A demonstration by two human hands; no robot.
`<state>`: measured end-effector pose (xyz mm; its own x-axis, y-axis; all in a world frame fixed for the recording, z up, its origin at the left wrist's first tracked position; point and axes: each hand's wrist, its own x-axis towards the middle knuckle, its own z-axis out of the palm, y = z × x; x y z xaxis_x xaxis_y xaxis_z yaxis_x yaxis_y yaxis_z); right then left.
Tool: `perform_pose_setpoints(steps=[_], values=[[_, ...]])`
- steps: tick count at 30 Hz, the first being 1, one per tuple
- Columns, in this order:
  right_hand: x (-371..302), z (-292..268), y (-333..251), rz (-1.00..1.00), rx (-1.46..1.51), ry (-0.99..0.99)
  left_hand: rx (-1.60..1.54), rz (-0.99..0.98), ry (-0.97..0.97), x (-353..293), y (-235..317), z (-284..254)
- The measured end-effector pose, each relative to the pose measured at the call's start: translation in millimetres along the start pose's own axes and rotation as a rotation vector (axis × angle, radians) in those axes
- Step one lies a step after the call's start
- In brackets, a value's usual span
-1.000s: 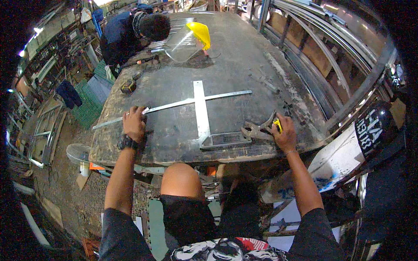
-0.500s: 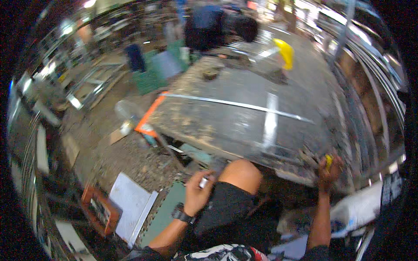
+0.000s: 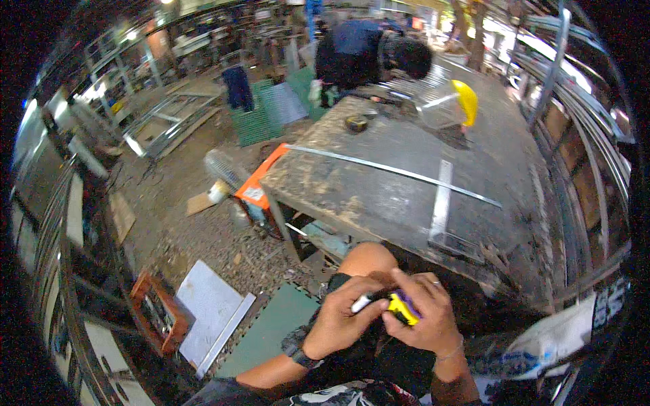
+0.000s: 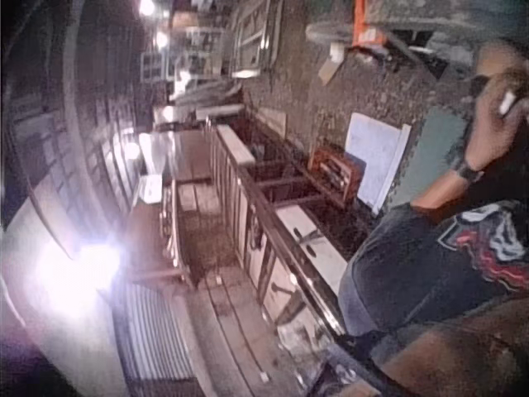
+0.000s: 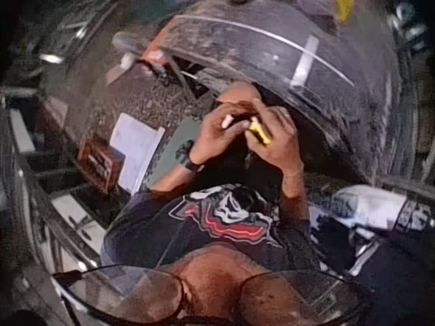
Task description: The person measures and marks metal bars on a workbench using a tape measure and a marker. They align the tape measure along the bars, make marks at specific intervals, and reposition the tools to continue marking along the length of the metal pieces.
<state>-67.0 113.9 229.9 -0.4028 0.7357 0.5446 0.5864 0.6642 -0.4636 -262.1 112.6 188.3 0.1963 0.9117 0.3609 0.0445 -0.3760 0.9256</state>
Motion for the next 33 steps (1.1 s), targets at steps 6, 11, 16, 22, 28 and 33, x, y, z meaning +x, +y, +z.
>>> perform_pose_setpoints(steps=[6,11,16,22,28,33], values=[[-1,10,1,-0.020,-0.043,-0.109,-0.086,-0.385,-0.215,3,6,-36],[-12,-16,45,0.248,-0.236,-0.091,-0.169,-0.284,0.352,34,-21,-115],[-50,-58,98,0.372,-0.362,-0.122,-0.109,-0.295,0.732,120,-128,-230],[-74,-81,134,0.556,-0.379,-0.189,0.302,-0.333,0.886,189,-256,-291],[-75,-78,157,0.675,-0.345,-0.263,0.539,-0.248,0.831,194,-274,-280],[-77,-85,166,0.788,-0.237,-0.285,0.615,-0.341,0.753,184,-271,-290]])
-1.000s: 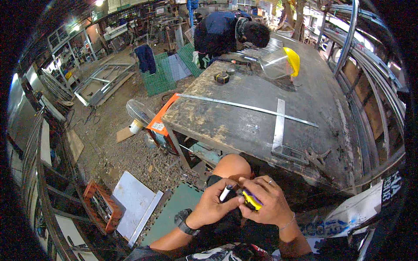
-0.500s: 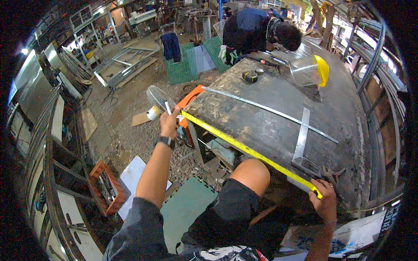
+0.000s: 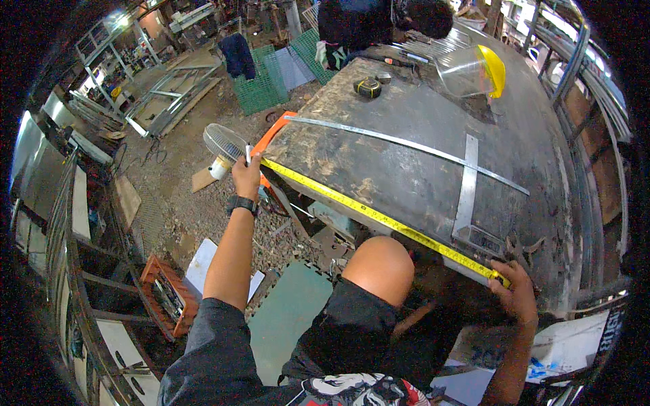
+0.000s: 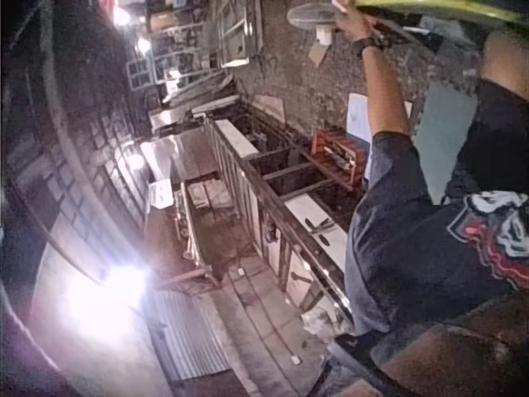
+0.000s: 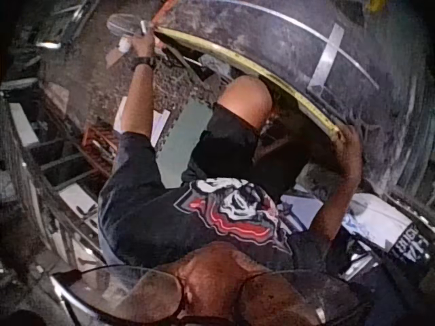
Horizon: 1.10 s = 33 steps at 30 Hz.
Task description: The person measures and marks metal bars on a workbench using a tape measure and a marker. They align the tape measure along the bars, make marks at specific intervals, and reposition the tools to continue marking along the length of the metal pieces.
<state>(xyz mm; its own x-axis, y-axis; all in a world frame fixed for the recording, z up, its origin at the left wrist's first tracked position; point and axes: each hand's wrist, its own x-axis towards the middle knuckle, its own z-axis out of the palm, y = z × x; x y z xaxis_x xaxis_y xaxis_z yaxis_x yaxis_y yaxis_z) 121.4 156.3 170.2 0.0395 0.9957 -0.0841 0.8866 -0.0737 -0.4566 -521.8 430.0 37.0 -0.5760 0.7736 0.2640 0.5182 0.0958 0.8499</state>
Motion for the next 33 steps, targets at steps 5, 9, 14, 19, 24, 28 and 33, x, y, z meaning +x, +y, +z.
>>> perform_pose_setpoints(steps=[5,9,14,19,24,28,33], values=[[11,-8,22,-0.103,0.059,-0.026,-0.050,0.068,-0.114,16,-15,3],[10,-23,48,0.042,0.000,-0.066,0.161,0.053,-0.020,26,-31,4],[-2,-46,78,0.173,-0.200,-0.097,0.036,-0.060,-0.138,59,-51,8],[-19,-56,97,0.281,-0.191,-0.068,0.023,0.078,-0.159,73,-63,7],[-29,-61,120,0.365,-0.224,-0.086,-0.238,-0.018,-0.156,76,-65,14],[-37,-63,150,0.452,-0.143,-0.007,0.047,0.095,-0.074,78,-65,14],[-18,-61,178,0.250,-0.149,0.101,-0.230,0.062,-0.151,77,-65,17]])
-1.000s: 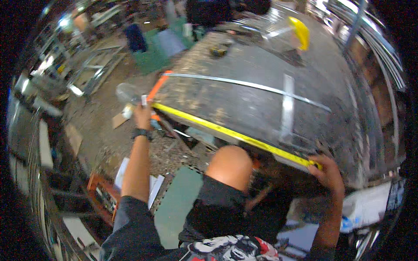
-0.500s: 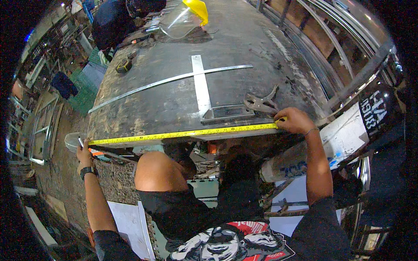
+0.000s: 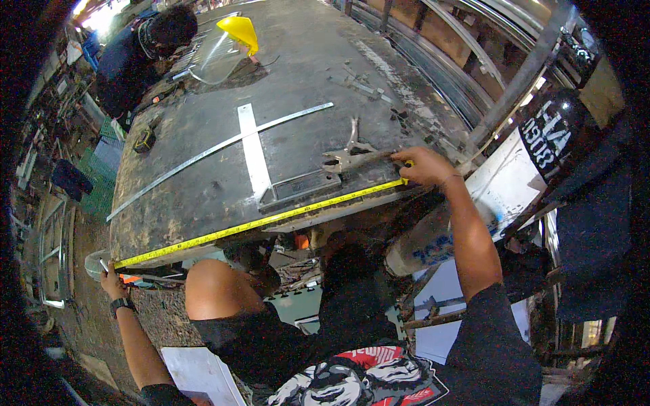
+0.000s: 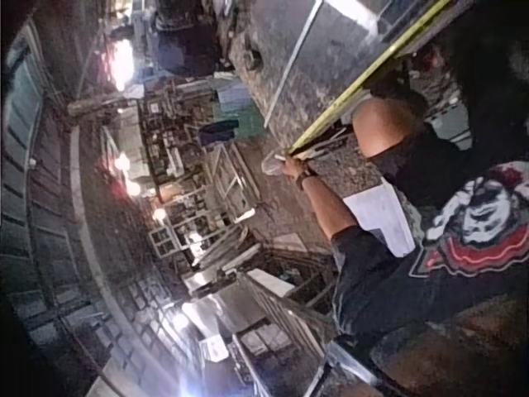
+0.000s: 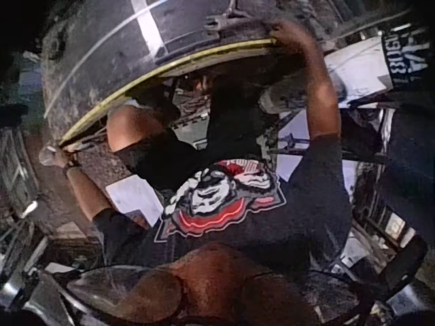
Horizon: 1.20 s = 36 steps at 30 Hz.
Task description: The person measures and marks metal bars on a workbench using a tape measure and a marker. They align the tape measure along the bars, make marks at specific intervals, and reposition the tools to continue marking along the length of the metal pieces.
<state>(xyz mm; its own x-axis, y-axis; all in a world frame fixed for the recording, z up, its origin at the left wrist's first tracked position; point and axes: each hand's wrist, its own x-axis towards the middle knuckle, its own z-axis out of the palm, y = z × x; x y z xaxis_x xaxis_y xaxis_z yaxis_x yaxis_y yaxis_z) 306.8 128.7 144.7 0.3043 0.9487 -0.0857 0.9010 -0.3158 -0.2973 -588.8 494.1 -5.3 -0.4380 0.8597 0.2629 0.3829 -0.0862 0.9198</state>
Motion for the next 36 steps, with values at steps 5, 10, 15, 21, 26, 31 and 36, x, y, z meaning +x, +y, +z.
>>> perform_pose_setpoints(steps=[5,10,15,21,26,31,36], values=[[5,-7,0,0.044,-0.052,-0.028,0.079,-0.200,0.082,-4,6,-3],[-39,-1,14,0.129,-0.090,0.198,-0.035,-0.024,0.008,-16,16,1],[-53,16,37,0.146,-0.113,0.423,0.111,-0.019,-0.004,-13,23,1],[-50,26,57,0.121,-0.027,0.487,0.090,-0.034,-0.010,-5,4,-5],[-52,23,65,0.202,0.309,0.518,0.059,-0.046,-0.017,-2,-2,2],[-54,27,67,0.242,0.420,0.501,0.055,-0.053,-0.019,-6,2,2],[-46,39,82,0.237,0.389,0.524,-0.031,-0.060,-0.020,-12,2,4]])
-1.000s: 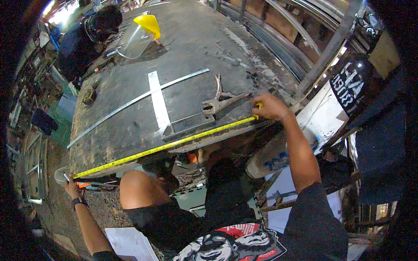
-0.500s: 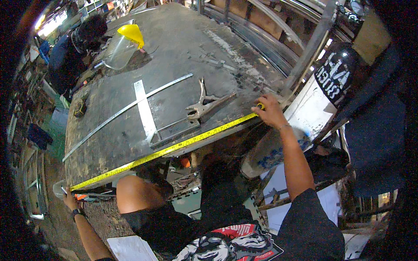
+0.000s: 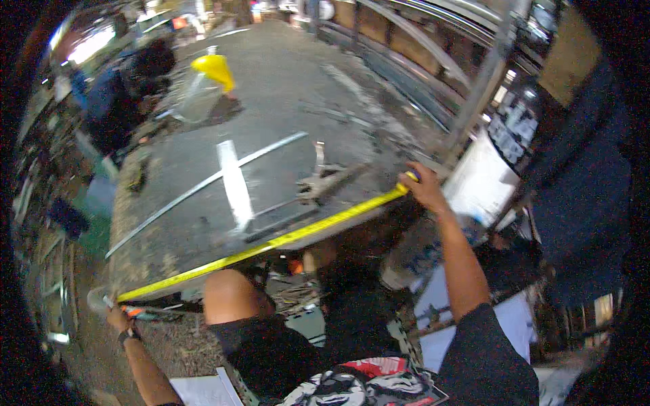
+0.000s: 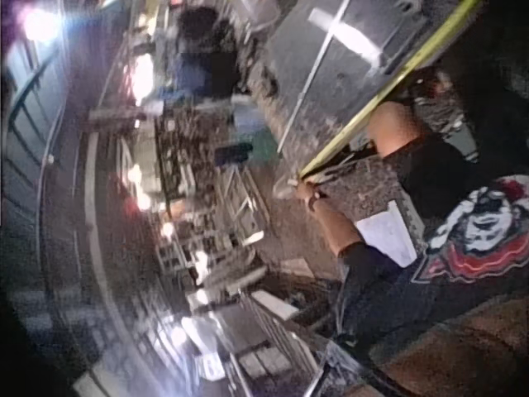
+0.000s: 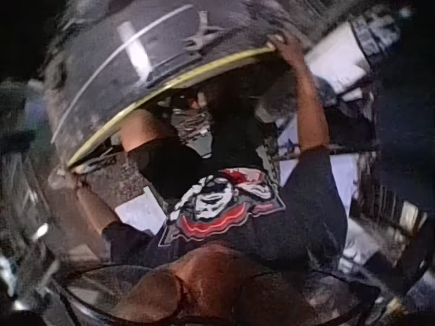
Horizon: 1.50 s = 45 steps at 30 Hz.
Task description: The person measures and marks metal bars on a workbench using a tape measure and a marker. They align the tape measure along the bars, make marks at specific intervals, and reposition the tools to continue marking along the length of the metal pieces.
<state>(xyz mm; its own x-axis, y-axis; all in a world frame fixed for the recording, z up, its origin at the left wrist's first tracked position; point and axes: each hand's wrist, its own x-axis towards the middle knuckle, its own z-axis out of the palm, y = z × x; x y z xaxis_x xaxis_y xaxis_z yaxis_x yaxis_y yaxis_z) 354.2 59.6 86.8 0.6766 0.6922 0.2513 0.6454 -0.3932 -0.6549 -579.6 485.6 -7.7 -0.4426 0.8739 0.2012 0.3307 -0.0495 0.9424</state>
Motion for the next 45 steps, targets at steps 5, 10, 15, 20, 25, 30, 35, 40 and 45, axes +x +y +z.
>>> perform_pose_setpoints(steps=[5,10,15,20,25,30,35,40,45], values=[[-4,-3,-4,0.122,-0.033,0.013,0.176,-0.076,-0.064,-15,7,-2],[-9,-11,-2,0.159,0.163,-0.040,-0.090,-0.052,0.053,-39,26,12],[-1,6,17,-0.050,0.101,0.028,0.053,-0.041,0.091,-52,44,16],[3,9,40,-0.144,-0.044,0.114,-0.024,-0.067,0.094,-58,50,21],[18,23,79,-0.060,0.071,0.233,-0.017,0.019,0.147,-81,68,23],[27,47,102,-0.176,-0.059,0.348,-0.105,-0.053,0.174,-125,98,7],[22,53,89,-0.193,-0.225,0.442,-0.284,-0.168,0.089,-208,125,-17],[28,64,89,-0.126,-0.332,0.490,-0.460,-0.245,0.128,-291,158,-44],[31,56,84,-0.124,-0.549,0.434,-0.380,-0.234,0.091,-355,194,-67]])
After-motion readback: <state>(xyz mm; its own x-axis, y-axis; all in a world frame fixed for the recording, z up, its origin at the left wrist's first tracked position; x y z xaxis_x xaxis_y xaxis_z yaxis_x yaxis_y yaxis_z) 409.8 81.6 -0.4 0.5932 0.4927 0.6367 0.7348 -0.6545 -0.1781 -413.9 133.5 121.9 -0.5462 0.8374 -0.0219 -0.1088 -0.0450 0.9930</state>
